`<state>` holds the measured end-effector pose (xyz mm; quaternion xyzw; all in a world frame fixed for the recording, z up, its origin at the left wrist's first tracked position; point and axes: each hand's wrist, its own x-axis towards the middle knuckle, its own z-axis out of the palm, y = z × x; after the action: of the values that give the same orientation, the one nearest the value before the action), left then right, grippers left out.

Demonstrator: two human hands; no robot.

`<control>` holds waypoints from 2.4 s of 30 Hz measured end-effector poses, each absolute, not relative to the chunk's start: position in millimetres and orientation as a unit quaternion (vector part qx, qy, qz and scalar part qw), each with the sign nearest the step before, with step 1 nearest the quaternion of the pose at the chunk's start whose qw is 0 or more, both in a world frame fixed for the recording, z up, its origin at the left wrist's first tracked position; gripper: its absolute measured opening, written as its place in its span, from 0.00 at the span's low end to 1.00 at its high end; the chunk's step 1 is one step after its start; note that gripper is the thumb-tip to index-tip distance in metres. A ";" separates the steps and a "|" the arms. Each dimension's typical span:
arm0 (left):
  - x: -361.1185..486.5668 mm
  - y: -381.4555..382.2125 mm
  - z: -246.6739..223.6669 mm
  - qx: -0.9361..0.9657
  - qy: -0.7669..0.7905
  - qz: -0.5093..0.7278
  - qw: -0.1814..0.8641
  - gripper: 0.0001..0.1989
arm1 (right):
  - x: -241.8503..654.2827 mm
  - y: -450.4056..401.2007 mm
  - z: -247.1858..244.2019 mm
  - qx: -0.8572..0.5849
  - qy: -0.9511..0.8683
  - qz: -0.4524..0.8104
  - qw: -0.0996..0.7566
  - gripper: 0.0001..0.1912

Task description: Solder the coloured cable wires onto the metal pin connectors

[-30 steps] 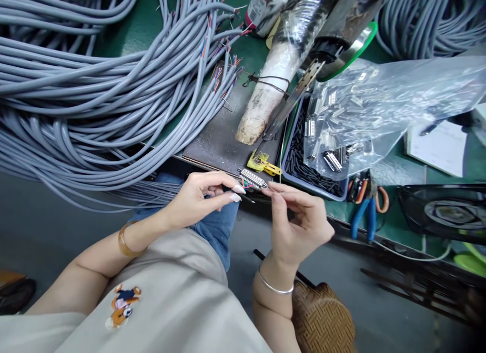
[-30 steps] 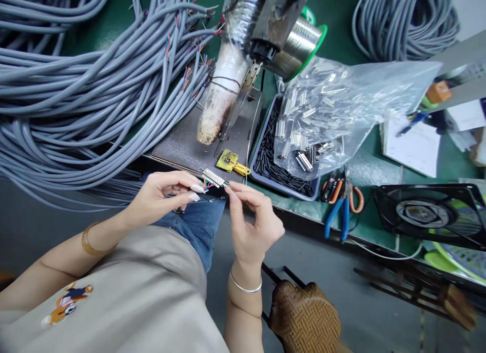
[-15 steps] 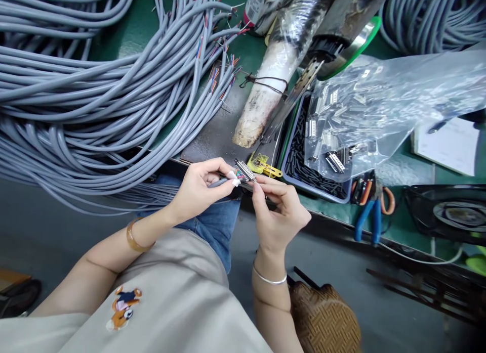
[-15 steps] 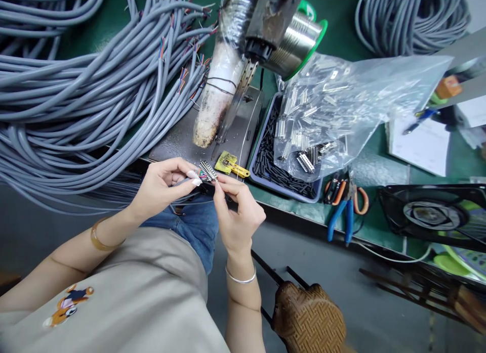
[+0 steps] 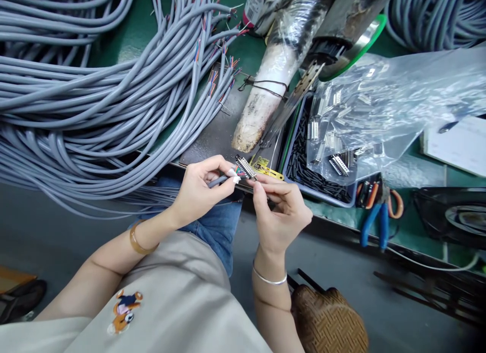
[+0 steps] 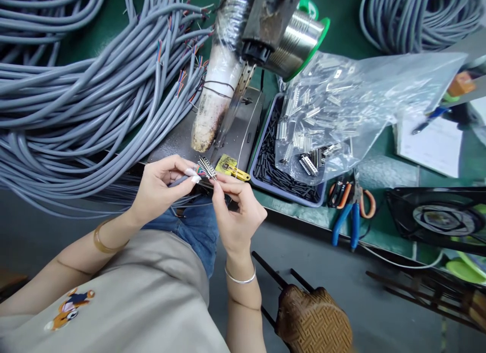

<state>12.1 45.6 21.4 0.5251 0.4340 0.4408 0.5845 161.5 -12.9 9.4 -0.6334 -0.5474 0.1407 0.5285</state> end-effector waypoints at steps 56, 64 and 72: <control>5.8 22.0 13.1 0.616 0.322 0.372 0.614 0.02 | 200.8 -34.6 48.4 -0.529 -0.760 0.175 0.335 0.07; 2.8 27.9 16.7 0.580 0.326 0.444 0.600 0.02 | 188.4 -39.4 46.0 -0.542 -0.516 -0.049 0.661 0.12; 3.4 31.7 16.0 0.556 0.335 0.435 0.624 0.03 | 179.4 -36.7 17.3 -0.586 -0.643 0.024 0.492 0.09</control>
<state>3.4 31.7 16.0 0.5564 0.3354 0.4349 0.6235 179.4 -36.7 17.3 -0.5863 -0.6432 0.0236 0.4919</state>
